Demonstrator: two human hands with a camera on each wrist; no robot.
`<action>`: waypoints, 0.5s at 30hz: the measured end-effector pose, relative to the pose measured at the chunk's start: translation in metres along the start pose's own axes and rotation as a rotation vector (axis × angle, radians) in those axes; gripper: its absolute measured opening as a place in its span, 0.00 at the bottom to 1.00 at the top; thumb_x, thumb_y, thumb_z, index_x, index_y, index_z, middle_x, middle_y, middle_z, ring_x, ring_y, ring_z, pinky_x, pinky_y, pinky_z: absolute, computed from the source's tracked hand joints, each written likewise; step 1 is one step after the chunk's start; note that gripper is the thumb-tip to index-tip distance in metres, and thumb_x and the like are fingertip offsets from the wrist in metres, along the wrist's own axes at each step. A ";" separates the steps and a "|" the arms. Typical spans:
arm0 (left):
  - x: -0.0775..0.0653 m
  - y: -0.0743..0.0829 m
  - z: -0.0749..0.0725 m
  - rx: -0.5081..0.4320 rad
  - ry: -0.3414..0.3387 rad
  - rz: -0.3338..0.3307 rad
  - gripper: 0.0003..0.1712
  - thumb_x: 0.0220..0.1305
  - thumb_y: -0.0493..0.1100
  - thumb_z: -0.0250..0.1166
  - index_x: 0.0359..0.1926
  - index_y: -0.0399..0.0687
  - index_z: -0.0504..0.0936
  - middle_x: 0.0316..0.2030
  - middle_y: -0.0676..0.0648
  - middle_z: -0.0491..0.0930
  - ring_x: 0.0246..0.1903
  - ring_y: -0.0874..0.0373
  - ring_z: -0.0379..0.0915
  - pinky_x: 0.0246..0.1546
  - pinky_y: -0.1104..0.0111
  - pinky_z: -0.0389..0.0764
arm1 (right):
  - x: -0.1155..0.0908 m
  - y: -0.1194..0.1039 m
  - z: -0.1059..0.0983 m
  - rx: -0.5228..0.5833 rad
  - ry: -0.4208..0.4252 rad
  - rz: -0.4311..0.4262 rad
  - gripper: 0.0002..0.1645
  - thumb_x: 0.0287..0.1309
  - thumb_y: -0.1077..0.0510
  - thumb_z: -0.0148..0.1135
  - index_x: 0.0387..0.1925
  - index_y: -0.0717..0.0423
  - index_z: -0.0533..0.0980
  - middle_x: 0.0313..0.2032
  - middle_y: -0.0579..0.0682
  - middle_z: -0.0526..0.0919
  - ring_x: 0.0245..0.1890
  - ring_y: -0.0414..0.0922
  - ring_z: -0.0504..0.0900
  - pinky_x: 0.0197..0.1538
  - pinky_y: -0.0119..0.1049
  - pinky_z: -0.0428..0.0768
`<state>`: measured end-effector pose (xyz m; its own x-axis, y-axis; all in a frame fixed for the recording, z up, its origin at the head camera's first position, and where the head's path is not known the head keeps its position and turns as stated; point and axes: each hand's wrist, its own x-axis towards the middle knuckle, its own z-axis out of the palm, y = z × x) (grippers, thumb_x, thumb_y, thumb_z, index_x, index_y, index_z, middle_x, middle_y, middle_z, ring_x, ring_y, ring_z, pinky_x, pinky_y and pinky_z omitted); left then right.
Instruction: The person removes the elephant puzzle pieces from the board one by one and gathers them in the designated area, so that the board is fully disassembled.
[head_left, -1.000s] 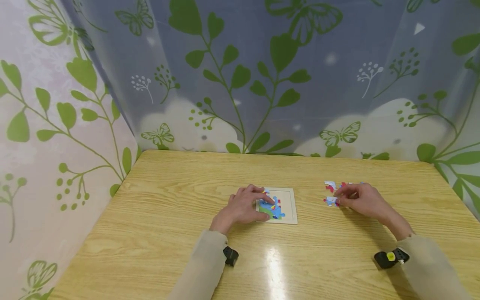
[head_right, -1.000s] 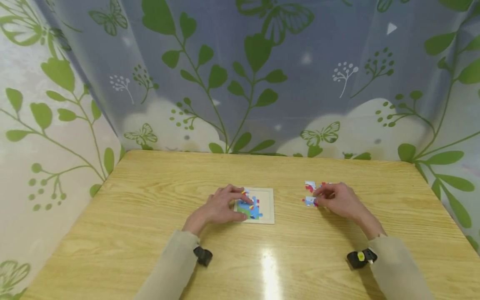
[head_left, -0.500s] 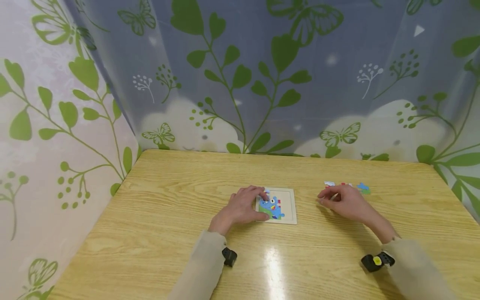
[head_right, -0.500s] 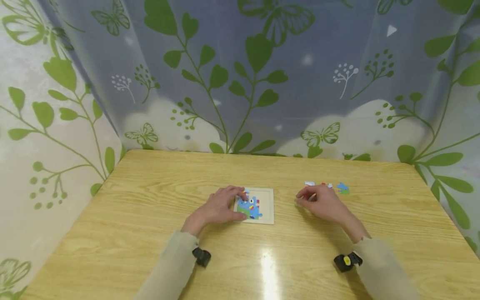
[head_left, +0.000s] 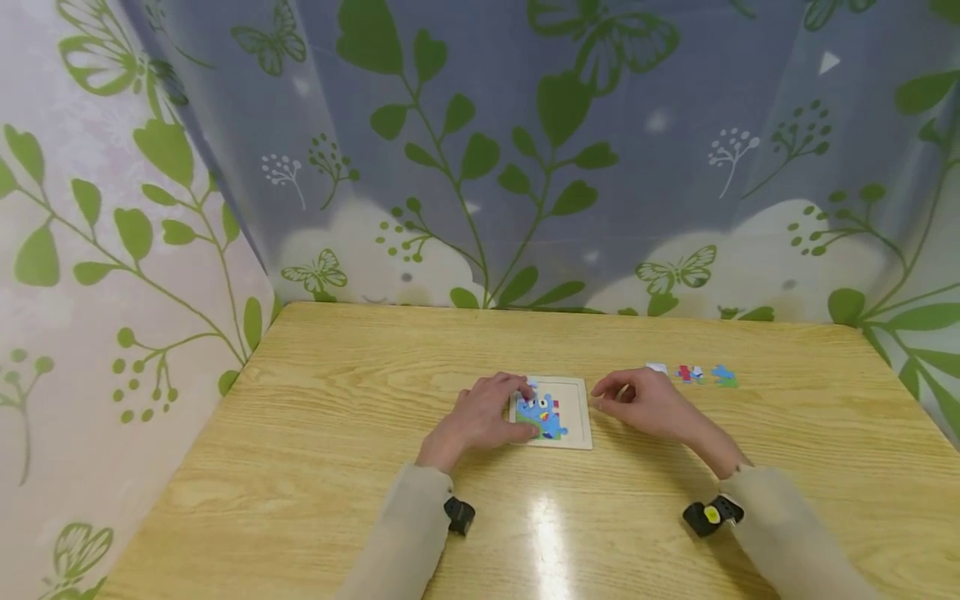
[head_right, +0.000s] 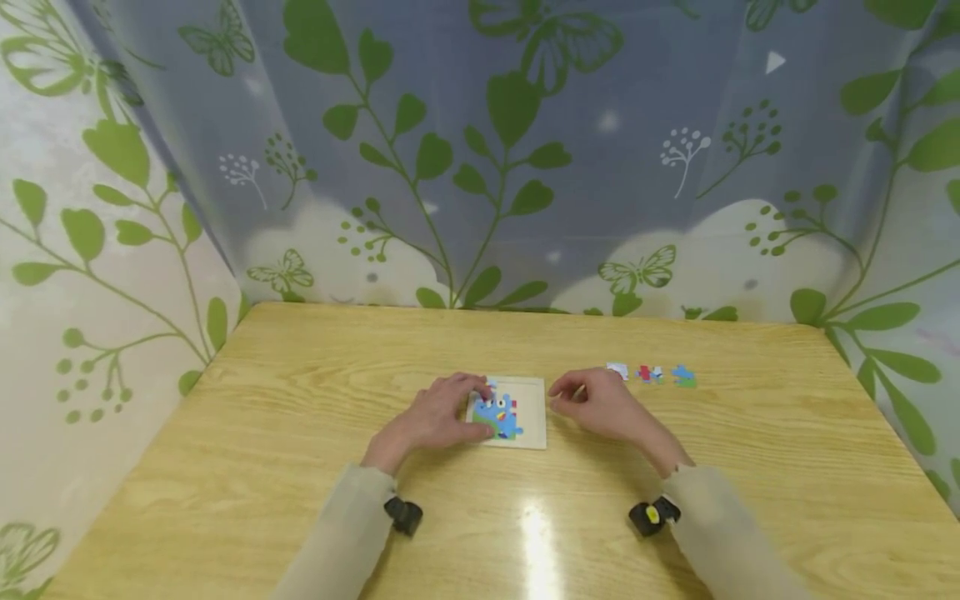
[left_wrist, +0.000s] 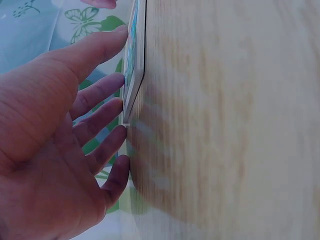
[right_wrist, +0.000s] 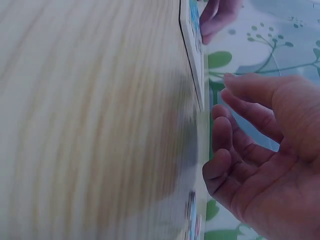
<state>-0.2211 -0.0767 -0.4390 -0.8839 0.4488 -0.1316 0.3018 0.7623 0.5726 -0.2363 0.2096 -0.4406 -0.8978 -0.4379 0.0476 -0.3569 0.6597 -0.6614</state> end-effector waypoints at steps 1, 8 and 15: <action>0.000 0.000 0.000 -0.003 0.002 0.002 0.27 0.64 0.56 0.70 0.62 0.58 0.77 0.74 0.50 0.66 0.74 0.42 0.59 0.71 0.37 0.57 | 0.001 -0.002 0.002 -0.002 0.000 -0.010 0.07 0.66 0.57 0.66 0.42 0.53 0.85 0.33 0.46 0.85 0.28 0.36 0.78 0.32 0.32 0.75; 0.001 0.000 0.000 -0.003 0.018 0.002 0.25 0.64 0.54 0.70 0.60 0.59 0.78 0.71 0.48 0.68 0.72 0.40 0.59 0.69 0.35 0.58 | 0.011 -0.015 0.010 0.012 -0.020 -0.037 0.07 0.65 0.56 0.68 0.42 0.54 0.85 0.33 0.46 0.85 0.29 0.38 0.77 0.33 0.31 0.75; 0.003 0.000 0.001 -0.004 0.020 0.000 0.25 0.63 0.54 0.71 0.60 0.59 0.78 0.70 0.47 0.69 0.71 0.40 0.61 0.68 0.35 0.59 | 0.020 -0.016 0.021 0.017 -0.056 -0.036 0.07 0.64 0.58 0.68 0.42 0.55 0.85 0.33 0.46 0.85 0.30 0.39 0.77 0.35 0.31 0.76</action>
<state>-0.2230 -0.0749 -0.4404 -0.8906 0.4398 -0.1156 0.3006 0.7602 0.5760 -0.2430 0.1775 -0.4443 -0.8682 -0.4954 0.0298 -0.3840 0.6325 -0.6727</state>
